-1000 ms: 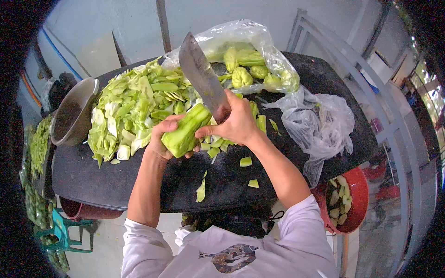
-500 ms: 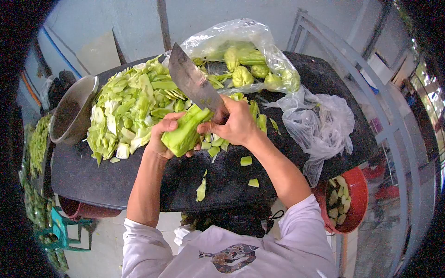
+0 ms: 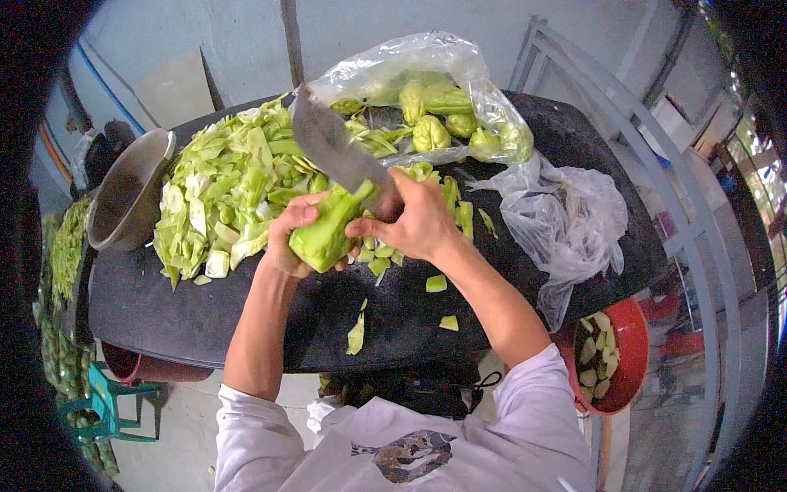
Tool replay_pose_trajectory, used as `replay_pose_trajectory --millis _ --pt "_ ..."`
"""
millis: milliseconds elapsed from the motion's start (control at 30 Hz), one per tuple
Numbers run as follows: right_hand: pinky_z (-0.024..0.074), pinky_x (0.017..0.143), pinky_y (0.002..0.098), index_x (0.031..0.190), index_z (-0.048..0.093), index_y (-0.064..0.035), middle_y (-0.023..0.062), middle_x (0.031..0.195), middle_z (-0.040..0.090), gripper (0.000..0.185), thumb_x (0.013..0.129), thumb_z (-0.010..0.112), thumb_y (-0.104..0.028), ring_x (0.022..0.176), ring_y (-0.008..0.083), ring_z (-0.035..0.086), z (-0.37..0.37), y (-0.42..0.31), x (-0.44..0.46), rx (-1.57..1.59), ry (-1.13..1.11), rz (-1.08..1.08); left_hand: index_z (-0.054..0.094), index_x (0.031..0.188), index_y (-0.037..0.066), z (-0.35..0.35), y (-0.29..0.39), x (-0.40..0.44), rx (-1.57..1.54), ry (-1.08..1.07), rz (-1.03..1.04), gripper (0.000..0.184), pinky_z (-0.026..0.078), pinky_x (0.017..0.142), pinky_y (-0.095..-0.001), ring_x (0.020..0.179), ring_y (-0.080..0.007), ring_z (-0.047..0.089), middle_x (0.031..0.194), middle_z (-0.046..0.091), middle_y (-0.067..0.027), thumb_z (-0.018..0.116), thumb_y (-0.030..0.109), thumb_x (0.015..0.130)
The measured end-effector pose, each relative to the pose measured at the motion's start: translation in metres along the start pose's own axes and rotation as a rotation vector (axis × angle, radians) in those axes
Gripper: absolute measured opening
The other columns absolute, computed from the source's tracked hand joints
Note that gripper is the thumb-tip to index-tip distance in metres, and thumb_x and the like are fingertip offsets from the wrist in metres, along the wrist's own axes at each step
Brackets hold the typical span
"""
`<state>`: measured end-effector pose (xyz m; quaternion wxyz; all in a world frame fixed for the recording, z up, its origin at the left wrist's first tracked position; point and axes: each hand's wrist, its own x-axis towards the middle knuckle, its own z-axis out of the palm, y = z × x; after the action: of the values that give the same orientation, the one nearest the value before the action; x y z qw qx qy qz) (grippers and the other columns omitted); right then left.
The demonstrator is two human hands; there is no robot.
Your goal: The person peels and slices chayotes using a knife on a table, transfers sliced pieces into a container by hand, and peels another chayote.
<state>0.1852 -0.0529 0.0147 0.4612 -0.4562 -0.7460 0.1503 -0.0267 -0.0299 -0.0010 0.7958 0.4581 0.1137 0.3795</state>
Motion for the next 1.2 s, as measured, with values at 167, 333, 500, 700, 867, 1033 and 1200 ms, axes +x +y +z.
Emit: replay_pose_trajectory --millis 167,333,500,700,867,1033,1200 --pt "0.0507 0.055 0.0321 0.095 0.060 0.0023 0.0037 0.060 0.060 0.084 0.052 0.090 -0.063 0.054 0.0143 0.060 0.002 -0.004 -0.002 -0.069 -0.048 0.018 0.056 0.117 -0.011 0.001 0.002 -0.001 -0.036 0.063 0.019 0.056 0.057 0.048 -0.0366 0.062 -0.0285 0.067 0.087 0.065 -0.0202 0.063 0.031 0.080" --pt "0.0518 0.057 0.0322 0.096 0.060 0.0027 0.0051 0.062 0.062 0.088 0.048 0.091 -0.064 0.055 0.0155 0.062 0.003 -0.013 0.000 -0.051 -0.027 -0.044 0.059 0.114 -0.011 -0.003 -0.005 0.002 -0.024 0.099 -0.003 0.052 0.057 0.048 -0.0379 0.060 -0.0278 0.066 0.087 0.065 -0.0199 0.063 0.028 0.080" --pt "0.0507 0.055 0.0309 0.096 0.060 0.0024 0.0039 0.061 0.061 0.087 0.049 0.091 -0.064 0.054 0.0144 0.060 0.005 -0.013 -0.003 -0.038 -0.128 0.084 0.062 0.116 -0.008 -0.006 -0.009 0.004 -0.028 0.140 0.058 0.051 0.057 0.057 -0.0326 0.067 -0.0233 0.067 0.089 0.067 -0.0162 0.064 0.025 0.078" --pt "0.0488 0.054 0.0301 0.099 0.061 0.0030 0.0032 0.060 0.059 0.086 0.051 0.091 -0.062 0.054 0.0121 0.057 0.009 -0.009 -0.005 0.045 -0.153 0.064 0.063 0.115 -0.008 -0.004 -0.012 0.006 -0.023 0.184 0.104 0.050 0.057 0.069 -0.0309 0.078 -0.0212 0.067 0.095 0.068 -0.0155 0.064 0.025 0.078" --pt "0.0420 0.049 0.0262 0.100 0.063 -0.0001 -0.0035 0.059 0.055 0.081 0.053 0.092 -0.059 0.053 0.0059 0.049 0.014 -0.007 -0.007 0.024 -0.107 -0.002 0.063 0.115 -0.008 0.004 -0.009 0.005 -0.017 0.207 0.125 0.049 0.056 0.072 -0.0298 0.080 -0.0213 0.067 0.098 0.068 -0.0160 0.061 0.026 0.079" --pt "0.0432 0.050 0.0267 0.097 0.063 0.0001 -0.0021 0.060 0.055 0.081 0.053 0.090 -0.063 0.054 0.0076 0.050 0.017 -0.009 -0.007 0.042 -0.153 0.030 0.062 0.114 -0.008 0.006 -0.008 0.004 -0.006 0.217 0.160 0.047 0.056 0.072 -0.0304 0.080 -0.0215 0.067 0.099 0.068 -0.0161 0.059 0.026 0.081" --pt "0.0449 0.052 0.0268 0.099 0.064 0.0008 0.0004 0.061 0.057 0.080 0.056 0.089 -0.062 0.055 0.0081 0.052 0.017 -0.010 -0.007 -0.035 -0.107 -0.041 0.063 0.111 -0.007 0.005 -0.012 0.006 -0.069 0.246 0.158 0.041 0.056 0.072 -0.0315 0.080 -0.0212 0.067 0.098 0.068 -0.0150 0.057 0.021 0.081"
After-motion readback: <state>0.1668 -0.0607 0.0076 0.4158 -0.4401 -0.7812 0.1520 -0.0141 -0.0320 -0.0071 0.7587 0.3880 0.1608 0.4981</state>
